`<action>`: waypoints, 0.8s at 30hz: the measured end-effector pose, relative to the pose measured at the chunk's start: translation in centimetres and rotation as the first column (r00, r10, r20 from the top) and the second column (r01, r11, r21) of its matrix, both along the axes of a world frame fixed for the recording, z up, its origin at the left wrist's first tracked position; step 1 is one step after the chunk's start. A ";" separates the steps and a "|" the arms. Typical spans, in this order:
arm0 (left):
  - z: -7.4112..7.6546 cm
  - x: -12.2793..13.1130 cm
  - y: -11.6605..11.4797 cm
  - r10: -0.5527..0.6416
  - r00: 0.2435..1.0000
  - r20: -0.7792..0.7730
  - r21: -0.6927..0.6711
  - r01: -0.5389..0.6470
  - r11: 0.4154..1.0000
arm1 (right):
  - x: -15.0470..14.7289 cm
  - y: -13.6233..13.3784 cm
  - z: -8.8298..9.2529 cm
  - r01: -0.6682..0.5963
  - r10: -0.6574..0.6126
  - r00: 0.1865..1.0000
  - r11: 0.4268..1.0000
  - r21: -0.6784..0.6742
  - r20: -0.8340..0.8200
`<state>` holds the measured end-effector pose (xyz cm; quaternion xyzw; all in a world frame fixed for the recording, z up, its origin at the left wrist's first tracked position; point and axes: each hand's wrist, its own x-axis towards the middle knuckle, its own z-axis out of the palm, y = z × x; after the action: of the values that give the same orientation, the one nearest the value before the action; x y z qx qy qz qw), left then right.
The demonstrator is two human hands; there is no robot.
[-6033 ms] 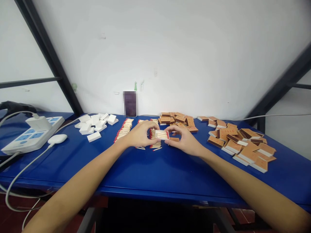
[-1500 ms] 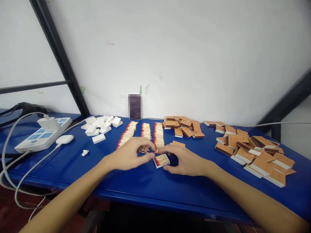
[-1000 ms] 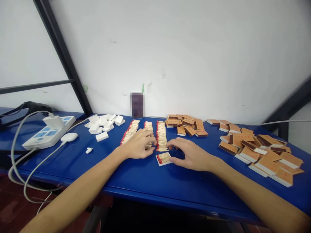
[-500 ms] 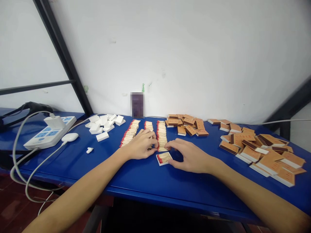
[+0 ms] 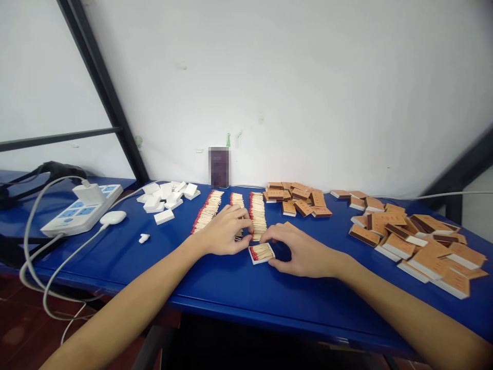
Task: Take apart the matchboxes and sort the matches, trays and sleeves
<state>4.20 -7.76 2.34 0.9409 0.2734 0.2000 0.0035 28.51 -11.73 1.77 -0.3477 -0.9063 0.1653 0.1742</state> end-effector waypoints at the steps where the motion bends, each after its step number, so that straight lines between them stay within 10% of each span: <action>1: 0.0 0.0 -0.1 -0.006 1.000 0.007 -0.001 0.006 1.000 | 0.0 0.0 0.0 0.008 -0.008 1.000 1.000 -0.004 0.005; 24: -0.4 0.2 -0.2 -0.114 0.993 0.018 0.133 0.110 0.985 | 0.3 1.0 -0.2 0.045 -0.068 0.982 0.990 -0.132 -0.175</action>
<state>4.39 -8.00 1.99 0.9503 0.2062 0.2291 -0.0442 28.80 -10.70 1.61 -0.3674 -0.8643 0.2485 0.2371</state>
